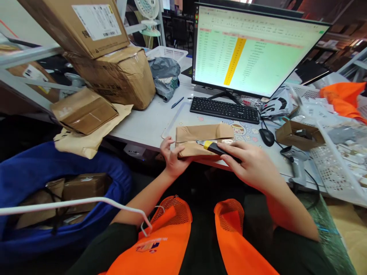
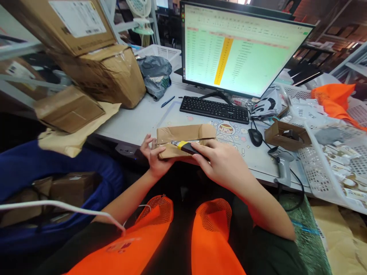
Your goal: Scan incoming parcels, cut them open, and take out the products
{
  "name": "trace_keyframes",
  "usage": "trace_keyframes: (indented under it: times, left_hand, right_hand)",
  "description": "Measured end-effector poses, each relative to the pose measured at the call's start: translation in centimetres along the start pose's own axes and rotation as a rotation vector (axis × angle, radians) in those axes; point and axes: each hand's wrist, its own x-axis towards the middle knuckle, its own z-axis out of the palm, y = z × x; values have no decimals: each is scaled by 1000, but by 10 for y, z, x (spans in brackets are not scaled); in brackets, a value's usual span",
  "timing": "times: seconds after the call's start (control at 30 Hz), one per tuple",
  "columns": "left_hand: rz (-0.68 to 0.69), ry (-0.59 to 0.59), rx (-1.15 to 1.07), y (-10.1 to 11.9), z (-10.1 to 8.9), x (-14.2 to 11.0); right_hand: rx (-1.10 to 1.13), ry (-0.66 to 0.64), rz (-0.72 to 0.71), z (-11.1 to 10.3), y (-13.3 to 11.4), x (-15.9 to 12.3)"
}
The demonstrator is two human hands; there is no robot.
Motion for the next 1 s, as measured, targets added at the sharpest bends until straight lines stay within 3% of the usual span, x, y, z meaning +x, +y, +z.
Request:
trace_keyframes:
  times: [0.2,0.33,0.43,0.53,0.63,0.7,0.77,0.83,0.93,1.0]
  left_hand:
    - [-46,-78,-153,8,26,-14]
    - [-10,-26,-235,5,31,-15]
    - [-19,-28,-238,1,32,-18]
    - [-68,-101,-162,-3,30,-20]
    - [-79,-140,-136,-2,18,-9]
    - [-37,-203,-143,2,5,9]
    - [19,-332,-144,7,-8,38]
    - [54,-504,-117,10,-13,73]
    - [90,-767,-24,7,1,125]
    - [144,-924,32,0,18,151]
  right_hand:
    - [-121,-194,-48,-1,-11,29]
    - [-142,-273,-33,3,-17,40]
    - [-212,-273,-30,-5,-8,36]
    - [-359,-185,122,-38,27,7]
    - [-559,-58,474,-80,82,-41]
    - [-568,-11,679,-91,119,-68]
    - [-450,25,789,-77,149,-81]
    - [-325,21,840,-41,170,-82]
    - [-239,-71,879,22,188,-69]
    - [-213,-98,886,51,190,-57]
